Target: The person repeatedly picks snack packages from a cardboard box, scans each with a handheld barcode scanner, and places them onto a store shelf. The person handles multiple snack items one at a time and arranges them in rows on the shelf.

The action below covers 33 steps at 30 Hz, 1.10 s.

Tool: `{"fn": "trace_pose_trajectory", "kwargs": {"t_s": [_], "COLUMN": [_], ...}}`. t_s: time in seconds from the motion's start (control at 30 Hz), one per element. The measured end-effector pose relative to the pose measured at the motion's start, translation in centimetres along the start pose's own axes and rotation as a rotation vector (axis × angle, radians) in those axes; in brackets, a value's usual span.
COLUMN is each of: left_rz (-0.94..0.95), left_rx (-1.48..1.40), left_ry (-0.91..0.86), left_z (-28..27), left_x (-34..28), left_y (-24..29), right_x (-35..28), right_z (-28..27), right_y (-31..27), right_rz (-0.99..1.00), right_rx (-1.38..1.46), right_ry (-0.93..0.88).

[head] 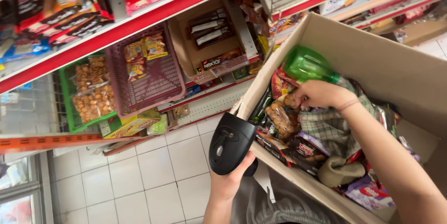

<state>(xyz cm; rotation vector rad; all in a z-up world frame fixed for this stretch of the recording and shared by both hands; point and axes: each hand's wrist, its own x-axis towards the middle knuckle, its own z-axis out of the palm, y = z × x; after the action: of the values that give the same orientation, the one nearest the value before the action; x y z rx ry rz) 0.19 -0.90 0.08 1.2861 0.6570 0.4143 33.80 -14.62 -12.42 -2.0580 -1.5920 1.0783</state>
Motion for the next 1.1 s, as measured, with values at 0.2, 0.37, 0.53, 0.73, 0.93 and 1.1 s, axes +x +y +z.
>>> {"fn": "trace_pose_trajectory", "kwargs": {"t_s": [0.2, 0.37, 0.53, 0.73, 0.93, 1.1], "left_rz": [-0.057, -0.024, 0.128, 0.175, 0.335, 0.505], "left_rx": [-0.049, -0.027, -0.130, -0.266, -0.303, -0.626], "left_ry": [0.048, 0.024, -0.124, -0.189, -0.018, 0.091], "left_z": [0.2, -0.1, -0.4, -1.4, -6.6, -12.0], "left_x": [-0.8, -1.5, -1.9, -2.6, -4.5, -6.2], "left_y": [-0.7, -0.5, 2.1, 5.1, 3.6, 2.7], "right_x": [-4.1, -6.3, -7.0, -6.4, -3.6, 1.7], "right_z": [-6.7, -8.0, -7.5, -6.0, -6.2, -7.5], "right_y": [-6.8, -10.5, -12.6, -18.9, -26.7, -34.8], "right_rz": [0.006, 0.029, -0.174, -0.136, -0.199, -0.380], "right_rx": [0.110, 0.394, 0.770, 0.852, 0.873, 1.173], "right_ry": [0.274, 0.680, 0.861, 0.923, 0.722, 0.310]}}
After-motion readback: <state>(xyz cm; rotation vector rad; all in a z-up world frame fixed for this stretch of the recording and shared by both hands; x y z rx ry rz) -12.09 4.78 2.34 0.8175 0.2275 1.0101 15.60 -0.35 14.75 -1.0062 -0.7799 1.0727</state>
